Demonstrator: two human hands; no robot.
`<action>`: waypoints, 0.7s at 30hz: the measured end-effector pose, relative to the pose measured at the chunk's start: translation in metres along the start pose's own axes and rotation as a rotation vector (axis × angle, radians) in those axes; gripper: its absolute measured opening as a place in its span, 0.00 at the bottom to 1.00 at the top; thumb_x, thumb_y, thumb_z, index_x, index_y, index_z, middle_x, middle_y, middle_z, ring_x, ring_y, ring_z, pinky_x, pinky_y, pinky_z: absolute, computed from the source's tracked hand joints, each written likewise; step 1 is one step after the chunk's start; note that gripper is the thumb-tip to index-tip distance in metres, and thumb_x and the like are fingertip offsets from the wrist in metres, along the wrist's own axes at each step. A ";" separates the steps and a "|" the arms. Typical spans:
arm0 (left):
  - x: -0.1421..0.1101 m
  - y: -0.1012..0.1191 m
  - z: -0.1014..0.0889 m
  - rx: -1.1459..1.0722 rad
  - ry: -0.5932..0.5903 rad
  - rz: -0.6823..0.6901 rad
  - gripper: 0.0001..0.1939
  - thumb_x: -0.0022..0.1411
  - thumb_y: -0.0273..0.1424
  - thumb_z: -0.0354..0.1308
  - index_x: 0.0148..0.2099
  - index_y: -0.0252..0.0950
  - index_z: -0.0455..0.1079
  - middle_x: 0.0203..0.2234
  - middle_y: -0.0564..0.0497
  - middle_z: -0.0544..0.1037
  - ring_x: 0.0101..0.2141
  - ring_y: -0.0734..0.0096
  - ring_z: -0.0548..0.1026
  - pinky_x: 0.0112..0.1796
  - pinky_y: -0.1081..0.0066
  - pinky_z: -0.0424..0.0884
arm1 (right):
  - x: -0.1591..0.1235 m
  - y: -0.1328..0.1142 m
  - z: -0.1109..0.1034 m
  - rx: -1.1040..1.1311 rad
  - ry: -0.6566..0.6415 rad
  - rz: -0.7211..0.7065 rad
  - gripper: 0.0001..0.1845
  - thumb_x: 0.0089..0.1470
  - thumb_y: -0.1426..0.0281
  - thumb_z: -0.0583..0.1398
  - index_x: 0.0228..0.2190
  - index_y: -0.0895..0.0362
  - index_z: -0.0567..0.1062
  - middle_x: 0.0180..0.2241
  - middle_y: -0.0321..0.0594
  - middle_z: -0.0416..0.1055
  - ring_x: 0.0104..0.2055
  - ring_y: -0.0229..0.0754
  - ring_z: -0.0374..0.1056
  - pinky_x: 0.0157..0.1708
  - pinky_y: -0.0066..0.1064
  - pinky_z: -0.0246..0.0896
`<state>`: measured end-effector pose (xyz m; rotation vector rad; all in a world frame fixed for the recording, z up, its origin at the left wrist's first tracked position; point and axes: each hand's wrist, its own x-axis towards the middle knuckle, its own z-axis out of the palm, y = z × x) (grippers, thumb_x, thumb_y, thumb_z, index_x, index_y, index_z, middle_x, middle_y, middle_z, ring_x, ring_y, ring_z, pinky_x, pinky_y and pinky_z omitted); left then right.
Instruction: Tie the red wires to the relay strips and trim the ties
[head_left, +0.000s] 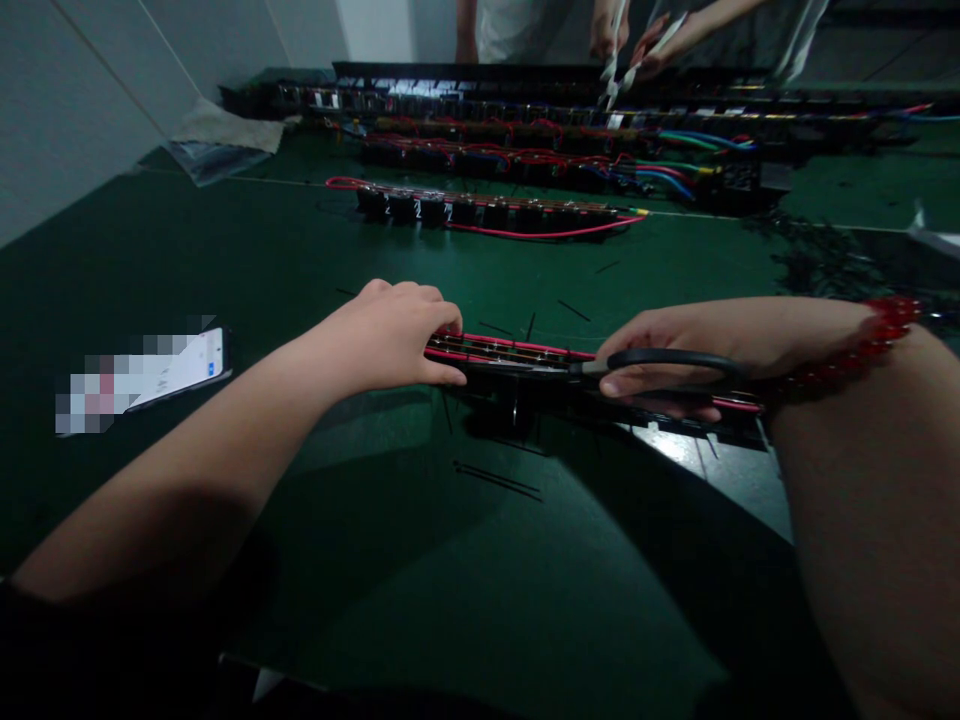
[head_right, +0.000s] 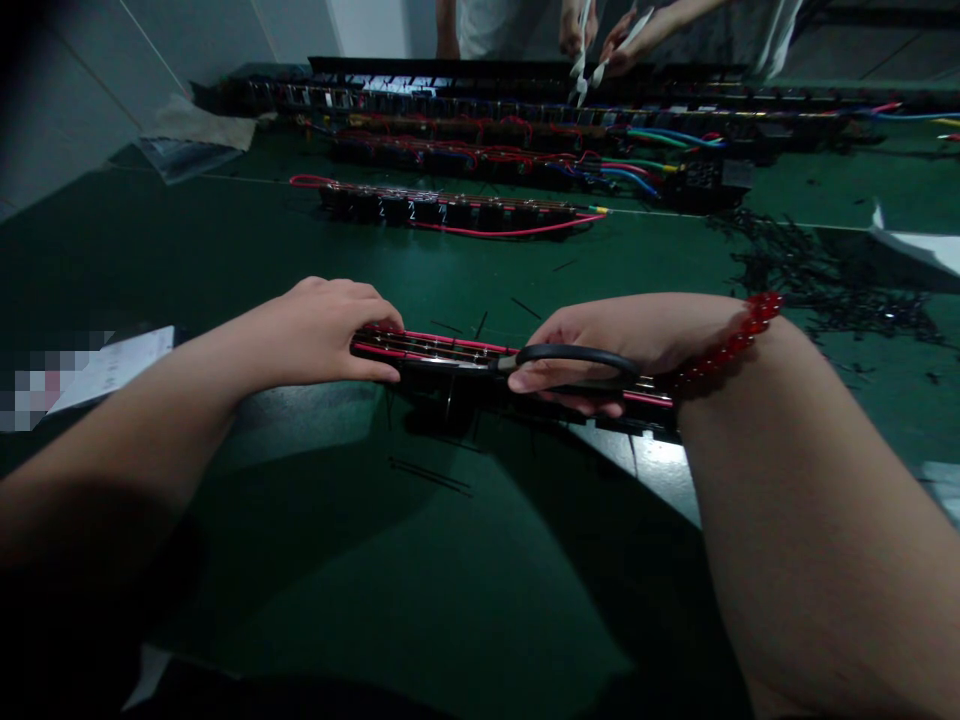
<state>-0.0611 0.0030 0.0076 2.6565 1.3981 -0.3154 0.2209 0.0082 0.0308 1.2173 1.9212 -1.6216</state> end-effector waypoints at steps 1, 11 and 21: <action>0.000 0.000 0.000 0.000 -0.001 -0.003 0.27 0.60 0.53 0.56 0.54 0.41 0.71 0.47 0.46 0.75 0.47 0.55 0.72 0.48 0.61 0.63 | 0.000 0.000 0.000 0.004 -0.006 0.000 0.23 0.56 0.49 0.59 0.25 0.56 0.69 0.17 0.30 0.62 0.17 0.32 0.58 0.18 0.27 0.54; -0.002 0.003 0.001 -0.001 0.012 -0.021 0.27 0.61 0.52 0.56 0.54 0.41 0.70 0.48 0.45 0.74 0.48 0.53 0.71 0.50 0.59 0.62 | 0.000 -0.001 0.001 0.007 0.006 0.008 0.22 0.56 0.50 0.60 0.26 0.56 0.69 0.17 0.30 0.63 0.17 0.32 0.58 0.18 0.27 0.54; -0.002 0.006 0.006 0.024 0.052 -0.050 0.24 0.61 0.50 0.58 0.53 0.41 0.70 0.47 0.46 0.74 0.48 0.53 0.71 0.50 0.57 0.61 | 0.004 0.001 0.003 0.073 0.033 0.068 0.23 0.52 0.48 0.62 0.29 0.57 0.70 0.16 0.28 0.60 0.17 0.31 0.55 0.17 0.26 0.49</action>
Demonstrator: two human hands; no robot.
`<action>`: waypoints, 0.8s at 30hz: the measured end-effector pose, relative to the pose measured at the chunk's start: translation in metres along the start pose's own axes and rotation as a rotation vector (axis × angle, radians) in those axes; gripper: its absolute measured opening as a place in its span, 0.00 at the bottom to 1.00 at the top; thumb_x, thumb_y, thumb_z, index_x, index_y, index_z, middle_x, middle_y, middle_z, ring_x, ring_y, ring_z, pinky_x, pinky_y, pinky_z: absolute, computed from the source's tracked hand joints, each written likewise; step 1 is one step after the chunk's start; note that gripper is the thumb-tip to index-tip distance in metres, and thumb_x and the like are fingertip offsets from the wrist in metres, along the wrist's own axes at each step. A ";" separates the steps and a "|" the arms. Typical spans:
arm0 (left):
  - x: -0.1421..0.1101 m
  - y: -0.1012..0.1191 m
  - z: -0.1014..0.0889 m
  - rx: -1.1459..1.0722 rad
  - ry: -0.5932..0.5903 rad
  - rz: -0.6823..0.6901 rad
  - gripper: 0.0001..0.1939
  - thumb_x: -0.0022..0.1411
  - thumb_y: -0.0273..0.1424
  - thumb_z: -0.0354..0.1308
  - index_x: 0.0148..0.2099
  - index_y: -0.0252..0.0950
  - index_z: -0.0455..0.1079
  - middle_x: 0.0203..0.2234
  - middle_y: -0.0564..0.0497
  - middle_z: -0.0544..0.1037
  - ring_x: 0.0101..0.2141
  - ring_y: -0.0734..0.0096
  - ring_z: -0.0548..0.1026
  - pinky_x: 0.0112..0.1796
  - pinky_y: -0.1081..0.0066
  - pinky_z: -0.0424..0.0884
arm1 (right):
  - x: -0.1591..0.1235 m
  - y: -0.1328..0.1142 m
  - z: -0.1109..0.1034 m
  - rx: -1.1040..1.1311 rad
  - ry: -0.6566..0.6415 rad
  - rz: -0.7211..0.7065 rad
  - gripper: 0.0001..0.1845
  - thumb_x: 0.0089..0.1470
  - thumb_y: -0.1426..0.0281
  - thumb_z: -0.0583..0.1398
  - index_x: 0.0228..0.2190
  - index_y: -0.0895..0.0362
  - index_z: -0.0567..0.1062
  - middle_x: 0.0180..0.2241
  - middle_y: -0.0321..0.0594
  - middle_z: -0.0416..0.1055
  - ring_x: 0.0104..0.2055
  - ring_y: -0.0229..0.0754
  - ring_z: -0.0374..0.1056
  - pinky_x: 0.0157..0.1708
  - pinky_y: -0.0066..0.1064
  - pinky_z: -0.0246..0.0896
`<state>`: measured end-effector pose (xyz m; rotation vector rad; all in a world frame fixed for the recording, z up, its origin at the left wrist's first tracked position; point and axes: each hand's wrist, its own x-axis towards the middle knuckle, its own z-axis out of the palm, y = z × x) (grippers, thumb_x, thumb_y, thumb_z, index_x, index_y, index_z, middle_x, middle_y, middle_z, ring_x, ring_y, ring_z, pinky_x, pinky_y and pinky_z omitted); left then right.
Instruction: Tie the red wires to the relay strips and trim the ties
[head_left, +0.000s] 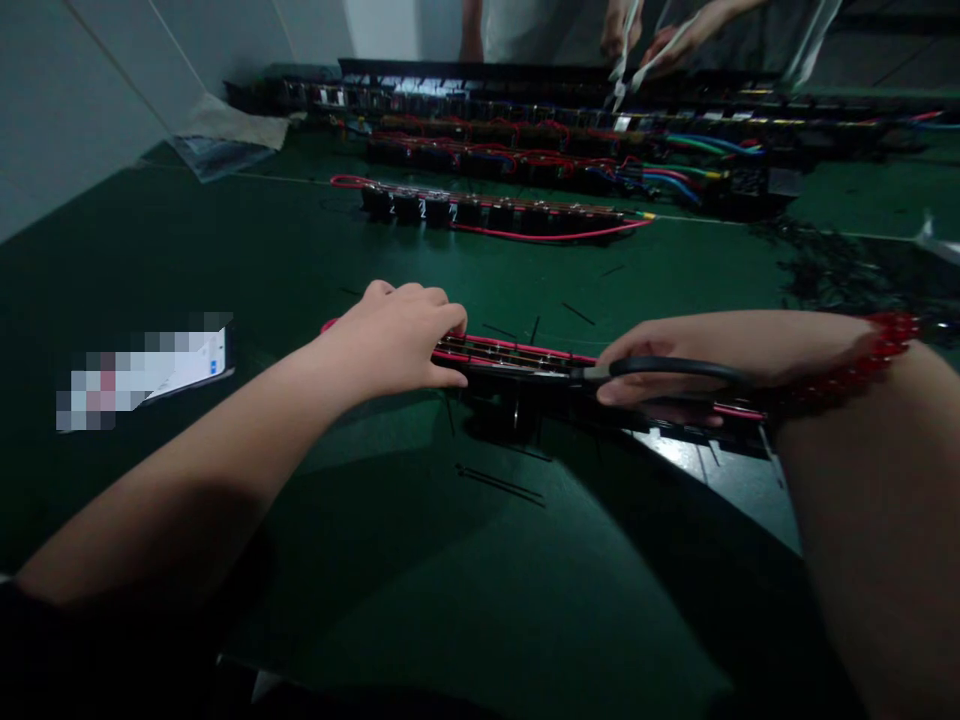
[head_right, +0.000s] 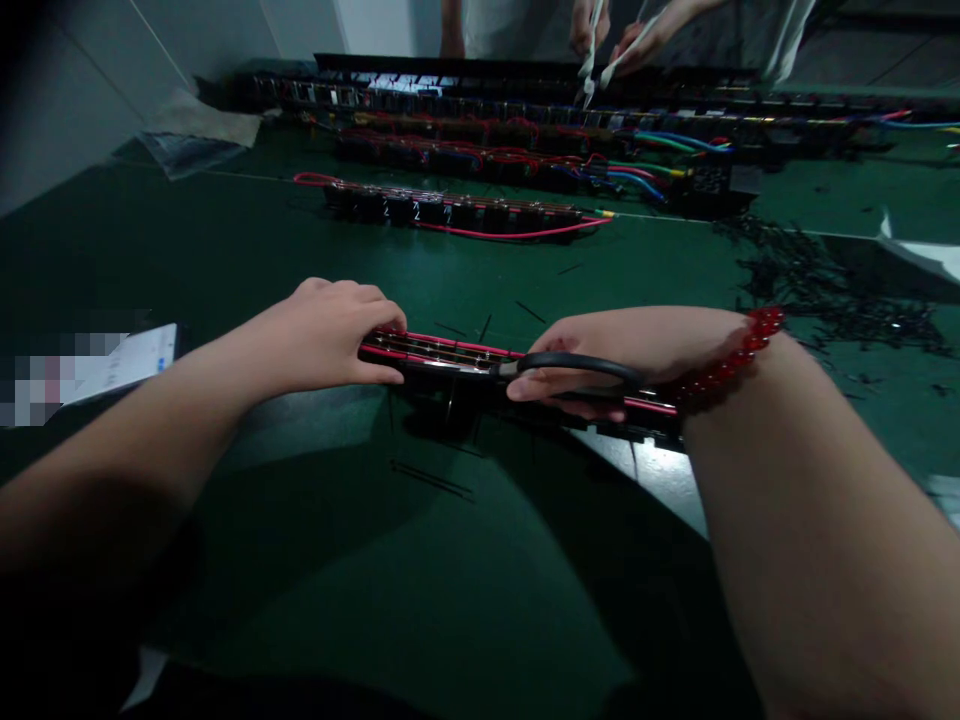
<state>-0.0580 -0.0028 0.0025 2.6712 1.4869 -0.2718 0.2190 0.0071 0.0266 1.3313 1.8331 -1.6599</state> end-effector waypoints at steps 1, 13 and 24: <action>0.000 0.000 0.001 0.002 0.006 0.004 0.24 0.61 0.50 0.58 0.53 0.40 0.70 0.47 0.46 0.74 0.48 0.53 0.71 0.50 0.57 0.62 | 0.001 0.001 0.001 0.020 0.010 0.029 0.23 0.53 0.48 0.62 0.29 0.57 0.70 0.16 0.28 0.60 0.16 0.31 0.54 0.16 0.26 0.47; -0.001 0.000 0.003 -0.001 0.048 0.029 0.23 0.61 0.48 0.59 0.52 0.39 0.70 0.46 0.46 0.75 0.47 0.54 0.72 0.50 0.54 0.62 | 0.005 0.004 0.027 -0.101 0.142 0.060 0.30 0.44 0.40 0.63 0.20 0.55 0.66 0.13 0.33 0.60 0.15 0.34 0.55 0.15 0.29 0.46; -0.001 0.001 0.002 0.011 0.016 0.017 0.22 0.62 0.48 0.58 0.52 0.40 0.69 0.47 0.45 0.75 0.48 0.54 0.71 0.52 0.53 0.61 | 0.007 0.009 0.050 -0.345 0.428 0.072 0.28 0.43 0.42 0.62 0.22 0.54 0.72 0.19 0.36 0.68 0.19 0.37 0.59 0.19 0.29 0.49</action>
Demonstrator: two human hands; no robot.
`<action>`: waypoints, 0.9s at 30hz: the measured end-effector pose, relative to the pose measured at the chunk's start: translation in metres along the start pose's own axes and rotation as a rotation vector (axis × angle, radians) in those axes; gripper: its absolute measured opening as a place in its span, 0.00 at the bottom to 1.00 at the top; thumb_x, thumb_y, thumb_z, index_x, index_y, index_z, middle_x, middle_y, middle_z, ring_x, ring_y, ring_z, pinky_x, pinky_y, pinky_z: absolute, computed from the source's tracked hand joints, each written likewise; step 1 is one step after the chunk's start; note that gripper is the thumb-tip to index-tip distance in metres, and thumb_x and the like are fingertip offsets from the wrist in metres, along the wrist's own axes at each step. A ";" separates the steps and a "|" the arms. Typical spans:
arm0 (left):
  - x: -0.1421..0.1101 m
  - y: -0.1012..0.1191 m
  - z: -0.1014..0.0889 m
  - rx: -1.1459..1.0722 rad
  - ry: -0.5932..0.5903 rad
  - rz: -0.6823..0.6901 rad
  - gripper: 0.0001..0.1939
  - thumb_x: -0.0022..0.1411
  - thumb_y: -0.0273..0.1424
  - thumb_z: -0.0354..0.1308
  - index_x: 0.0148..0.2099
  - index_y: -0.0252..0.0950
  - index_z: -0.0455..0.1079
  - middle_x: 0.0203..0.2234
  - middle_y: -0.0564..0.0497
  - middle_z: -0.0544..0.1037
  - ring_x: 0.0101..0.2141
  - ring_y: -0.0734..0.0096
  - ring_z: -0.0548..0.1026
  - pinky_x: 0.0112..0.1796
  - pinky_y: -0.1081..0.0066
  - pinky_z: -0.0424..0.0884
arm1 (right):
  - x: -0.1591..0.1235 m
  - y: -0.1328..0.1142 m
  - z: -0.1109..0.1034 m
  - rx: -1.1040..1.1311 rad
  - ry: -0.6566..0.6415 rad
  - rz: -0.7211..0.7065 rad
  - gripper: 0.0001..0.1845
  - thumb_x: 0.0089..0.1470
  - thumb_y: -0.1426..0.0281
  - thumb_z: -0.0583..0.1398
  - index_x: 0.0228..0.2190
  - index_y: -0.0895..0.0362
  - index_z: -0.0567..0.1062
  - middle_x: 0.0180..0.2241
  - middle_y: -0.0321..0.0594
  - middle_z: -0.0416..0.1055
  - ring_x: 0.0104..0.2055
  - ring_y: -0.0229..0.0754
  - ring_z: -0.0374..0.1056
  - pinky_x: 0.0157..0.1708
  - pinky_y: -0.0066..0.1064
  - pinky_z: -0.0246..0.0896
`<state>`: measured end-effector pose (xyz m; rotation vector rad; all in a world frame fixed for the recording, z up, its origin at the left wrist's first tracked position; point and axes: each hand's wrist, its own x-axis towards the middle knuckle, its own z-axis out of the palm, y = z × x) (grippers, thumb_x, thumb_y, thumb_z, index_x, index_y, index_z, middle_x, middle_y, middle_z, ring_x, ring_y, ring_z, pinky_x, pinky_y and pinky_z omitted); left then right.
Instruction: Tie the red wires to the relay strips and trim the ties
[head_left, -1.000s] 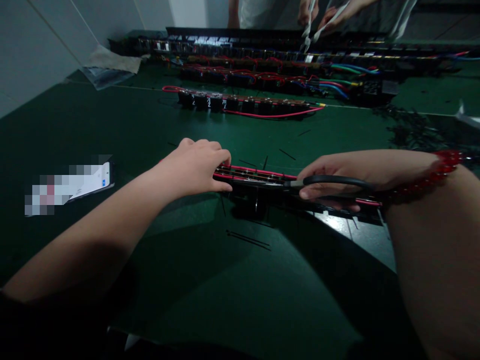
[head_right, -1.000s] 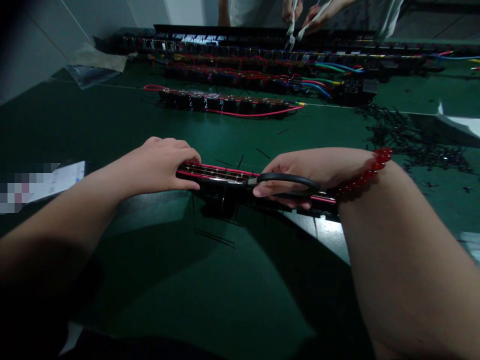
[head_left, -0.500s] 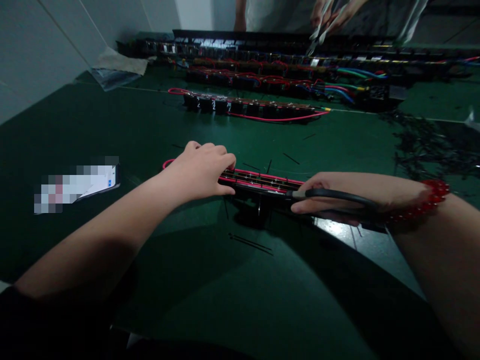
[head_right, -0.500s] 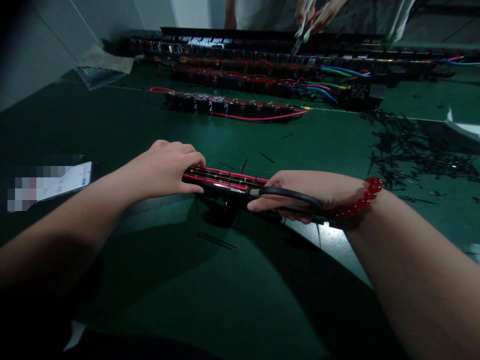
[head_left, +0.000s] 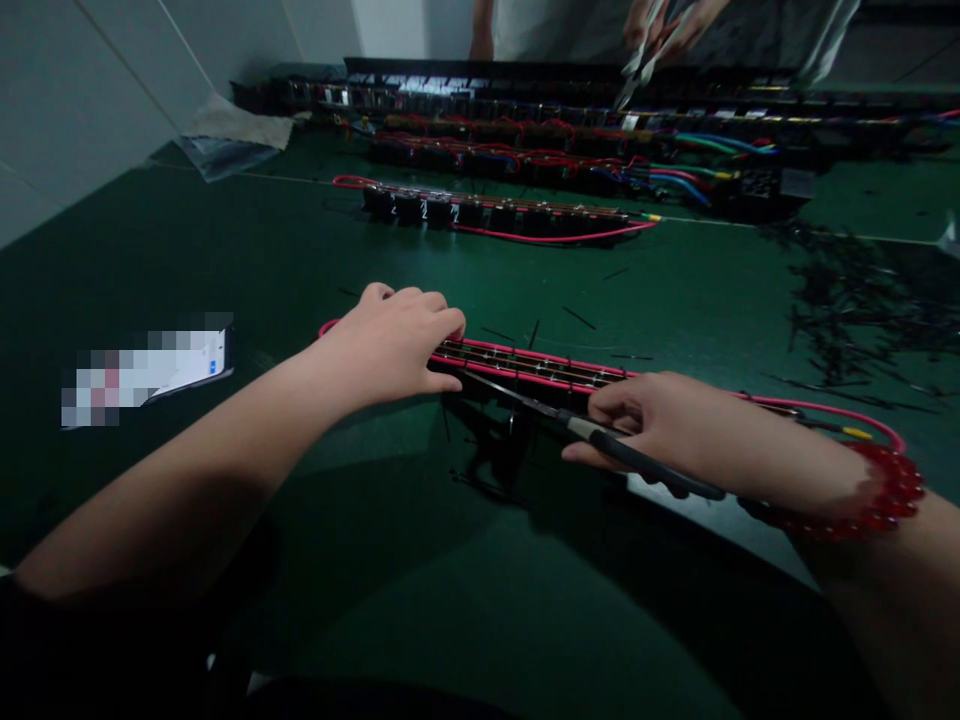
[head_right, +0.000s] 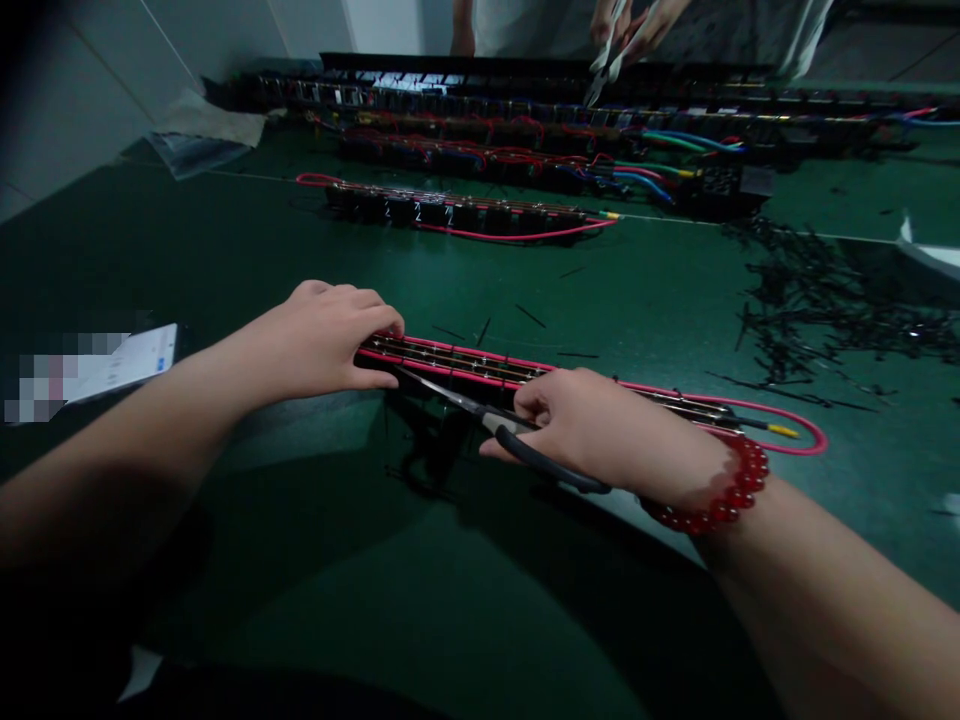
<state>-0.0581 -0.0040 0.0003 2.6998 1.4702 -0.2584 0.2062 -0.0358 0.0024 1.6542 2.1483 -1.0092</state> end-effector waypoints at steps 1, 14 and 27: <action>0.000 0.000 0.000 0.004 0.000 -0.004 0.22 0.62 0.47 0.58 0.52 0.40 0.69 0.48 0.45 0.75 0.49 0.54 0.71 0.53 0.53 0.61 | -0.001 -0.001 0.001 -0.013 0.014 -0.004 0.27 0.44 0.42 0.62 0.22 0.54 0.72 0.19 0.36 0.68 0.19 0.37 0.59 0.19 0.29 0.49; -0.001 0.001 0.001 0.014 -0.011 -0.021 0.23 0.63 0.48 0.57 0.55 0.41 0.68 0.49 0.45 0.74 0.50 0.53 0.70 0.56 0.48 0.57 | 0.000 -0.002 0.004 -0.066 -0.006 -0.019 0.25 0.47 0.45 0.60 0.21 0.54 0.72 0.19 0.35 0.70 0.19 0.37 0.60 0.17 0.29 0.47; 0.001 -0.001 0.003 0.032 -0.010 0.035 0.17 0.67 0.35 0.52 0.57 0.42 0.69 0.54 0.46 0.73 0.53 0.56 0.69 0.60 0.47 0.51 | -0.009 0.022 -0.019 0.123 -0.011 -0.204 0.27 0.44 0.46 0.65 0.36 0.55 0.74 0.28 0.38 0.72 0.27 0.41 0.64 0.23 0.29 0.51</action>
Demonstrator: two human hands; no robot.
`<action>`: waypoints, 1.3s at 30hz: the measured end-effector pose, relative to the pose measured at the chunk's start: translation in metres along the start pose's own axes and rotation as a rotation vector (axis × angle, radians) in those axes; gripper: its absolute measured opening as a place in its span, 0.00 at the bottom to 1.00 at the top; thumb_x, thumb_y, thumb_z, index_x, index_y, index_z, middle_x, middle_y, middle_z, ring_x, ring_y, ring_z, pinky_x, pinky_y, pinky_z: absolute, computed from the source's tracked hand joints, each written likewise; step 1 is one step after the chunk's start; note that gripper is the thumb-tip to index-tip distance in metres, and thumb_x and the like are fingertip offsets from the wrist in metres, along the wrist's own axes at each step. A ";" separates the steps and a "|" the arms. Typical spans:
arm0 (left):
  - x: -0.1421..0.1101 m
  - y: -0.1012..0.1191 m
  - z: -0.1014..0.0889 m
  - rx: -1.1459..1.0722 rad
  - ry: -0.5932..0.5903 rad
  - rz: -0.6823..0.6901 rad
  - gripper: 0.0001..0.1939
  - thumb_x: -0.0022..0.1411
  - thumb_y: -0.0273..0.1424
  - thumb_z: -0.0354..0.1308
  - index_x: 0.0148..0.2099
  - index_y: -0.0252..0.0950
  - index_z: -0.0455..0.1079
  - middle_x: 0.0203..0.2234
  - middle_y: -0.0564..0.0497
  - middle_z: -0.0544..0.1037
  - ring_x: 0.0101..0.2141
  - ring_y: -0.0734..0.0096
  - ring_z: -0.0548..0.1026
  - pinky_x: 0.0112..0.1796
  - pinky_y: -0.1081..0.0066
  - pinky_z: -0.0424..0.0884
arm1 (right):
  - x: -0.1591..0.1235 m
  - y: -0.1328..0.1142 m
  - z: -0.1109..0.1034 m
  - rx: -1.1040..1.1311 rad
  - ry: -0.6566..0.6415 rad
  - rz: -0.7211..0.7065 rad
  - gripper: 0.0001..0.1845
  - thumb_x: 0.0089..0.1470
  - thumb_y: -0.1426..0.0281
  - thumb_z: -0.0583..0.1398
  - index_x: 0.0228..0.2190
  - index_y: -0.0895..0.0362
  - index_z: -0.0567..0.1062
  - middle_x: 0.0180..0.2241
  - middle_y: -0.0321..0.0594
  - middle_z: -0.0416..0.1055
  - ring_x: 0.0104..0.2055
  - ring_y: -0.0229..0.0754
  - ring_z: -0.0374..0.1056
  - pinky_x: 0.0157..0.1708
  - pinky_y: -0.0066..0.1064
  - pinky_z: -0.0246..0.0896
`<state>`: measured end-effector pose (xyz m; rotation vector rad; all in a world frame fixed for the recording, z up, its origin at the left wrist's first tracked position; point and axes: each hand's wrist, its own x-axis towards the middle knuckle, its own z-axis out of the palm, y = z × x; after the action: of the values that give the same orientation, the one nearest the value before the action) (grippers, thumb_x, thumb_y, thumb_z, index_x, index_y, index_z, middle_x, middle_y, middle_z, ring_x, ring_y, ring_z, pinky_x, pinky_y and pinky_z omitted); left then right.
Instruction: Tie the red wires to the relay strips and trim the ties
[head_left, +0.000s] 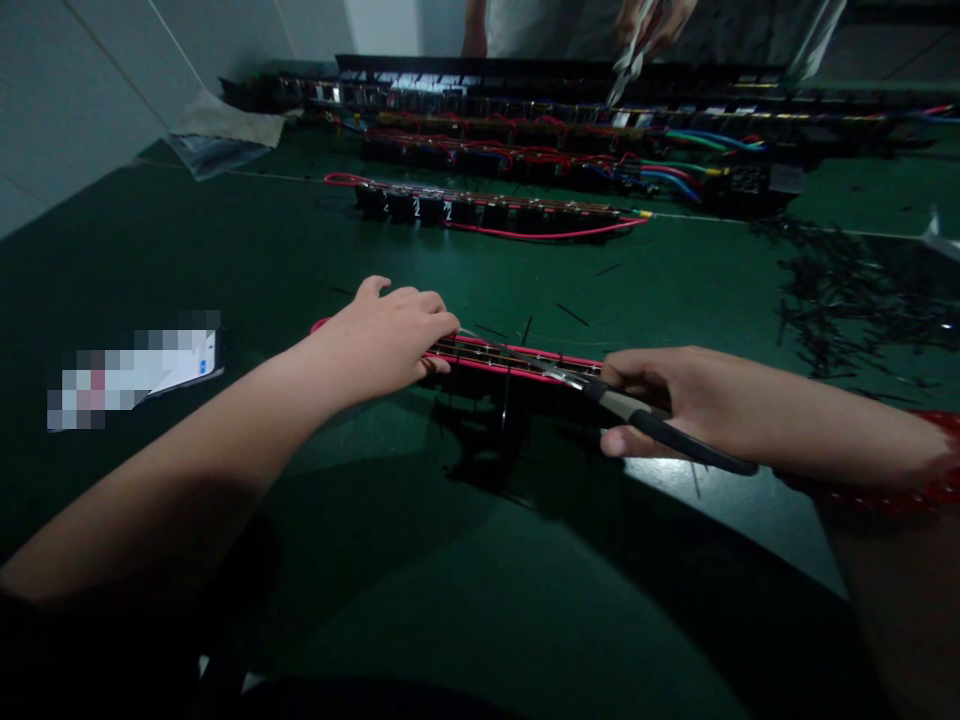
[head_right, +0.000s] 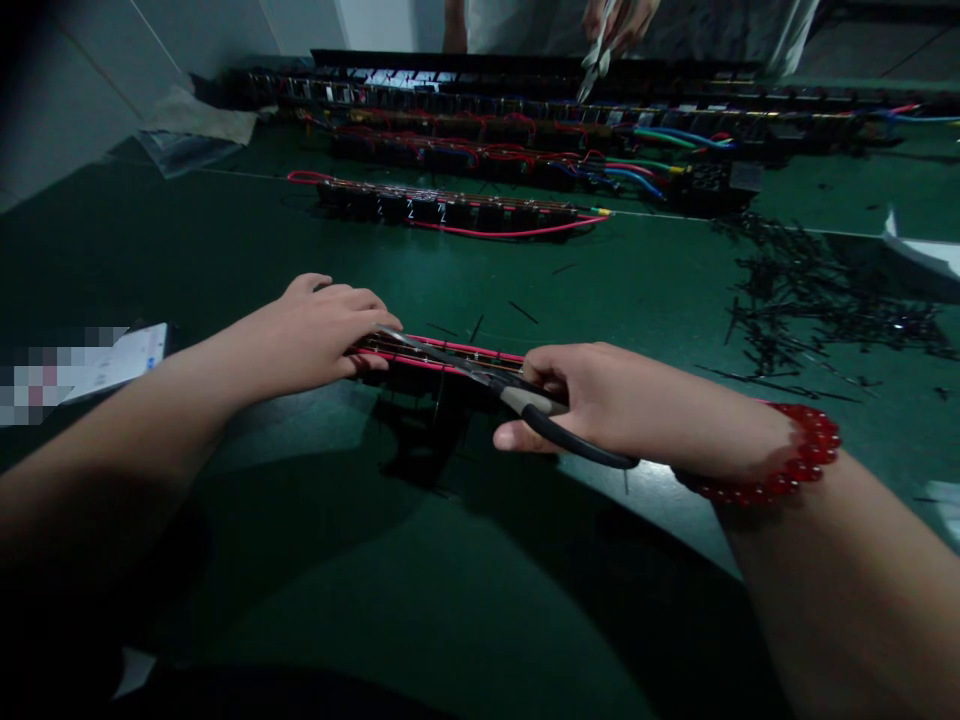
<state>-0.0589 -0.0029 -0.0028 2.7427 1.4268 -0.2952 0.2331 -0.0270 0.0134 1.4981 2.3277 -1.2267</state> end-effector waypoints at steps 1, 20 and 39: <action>0.000 0.000 0.001 0.003 -0.001 0.002 0.17 0.67 0.34 0.52 0.56 0.43 0.69 0.54 0.46 0.73 0.53 0.57 0.69 0.60 0.47 0.51 | -0.001 -0.002 -0.001 0.010 0.005 0.013 0.29 0.43 0.45 0.65 0.37 0.56 0.74 0.29 0.39 0.72 0.28 0.41 0.64 0.24 0.29 0.52; 0.000 -0.033 0.003 0.050 -0.031 -0.105 0.16 0.66 0.35 0.52 0.54 0.39 0.70 0.50 0.45 0.75 0.54 0.54 0.70 0.62 0.38 0.48 | -0.004 -0.008 -0.005 0.067 -0.082 0.184 0.30 0.42 0.41 0.64 0.25 0.56 0.73 0.20 0.36 0.66 0.20 0.38 0.61 0.20 0.30 0.54; 0.006 -0.002 0.001 -0.097 0.077 0.039 0.27 0.64 0.50 0.52 0.58 0.39 0.70 0.54 0.45 0.75 0.54 0.54 0.70 0.56 0.56 0.60 | 0.012 -0.014 0.010 0.091 -0.134 0.185 0.33 0.43 0.36 0.60 0.22 0.56 0.70 0.16 0.35 0.65 0.16 0.36 0.62 0.16 0.27 0.51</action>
<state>-0.0575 0.0028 -0.0042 2.7279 1.3634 -0.1162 0.2124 -0.0275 0.0093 1.5648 2.0252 -1.3538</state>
